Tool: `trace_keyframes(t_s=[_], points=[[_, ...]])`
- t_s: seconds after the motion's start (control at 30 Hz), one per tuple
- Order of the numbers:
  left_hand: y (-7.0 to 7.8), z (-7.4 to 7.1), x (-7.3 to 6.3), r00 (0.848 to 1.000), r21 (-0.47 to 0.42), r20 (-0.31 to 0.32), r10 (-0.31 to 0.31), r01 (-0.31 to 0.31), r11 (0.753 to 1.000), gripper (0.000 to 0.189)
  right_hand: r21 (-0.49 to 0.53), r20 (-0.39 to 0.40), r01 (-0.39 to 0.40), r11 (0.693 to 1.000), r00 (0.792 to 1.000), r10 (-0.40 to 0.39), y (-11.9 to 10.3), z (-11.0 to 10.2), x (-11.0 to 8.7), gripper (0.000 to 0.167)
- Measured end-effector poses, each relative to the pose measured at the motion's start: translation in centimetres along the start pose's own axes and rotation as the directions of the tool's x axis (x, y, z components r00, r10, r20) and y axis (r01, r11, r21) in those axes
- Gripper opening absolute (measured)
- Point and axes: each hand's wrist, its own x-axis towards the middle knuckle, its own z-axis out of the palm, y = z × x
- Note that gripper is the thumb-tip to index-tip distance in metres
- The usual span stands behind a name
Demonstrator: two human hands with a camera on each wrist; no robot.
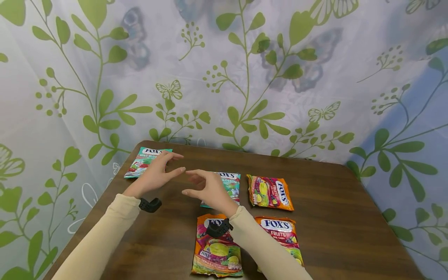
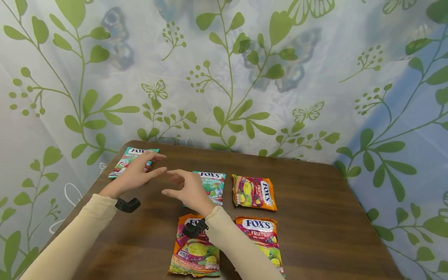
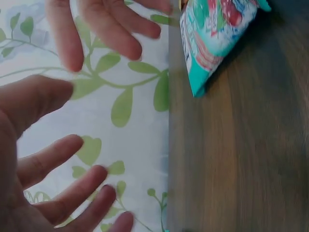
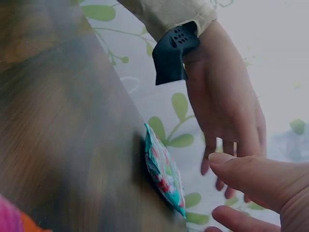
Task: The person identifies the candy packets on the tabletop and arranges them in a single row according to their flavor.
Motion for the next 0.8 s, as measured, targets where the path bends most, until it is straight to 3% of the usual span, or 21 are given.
trace_keyframes(t_s=[0.43,0.8], points=[[1.0,2.0,-1.0,0.988,-0.061,0.156,-0.016,0.026,0.998,0.054,-0.001,-0.006,-0.062,0.998,0.998,0.062,1.7,-3.4,-4.4,0.056],[1.1,4.4,-0.8,0.980,-0.111,0.198,-0.034,0.057,0.992,0.052,-0.054,-0.101,-0.140,0.989,0.986,0.134,3.7,-6.0,-6.7,0.056]])
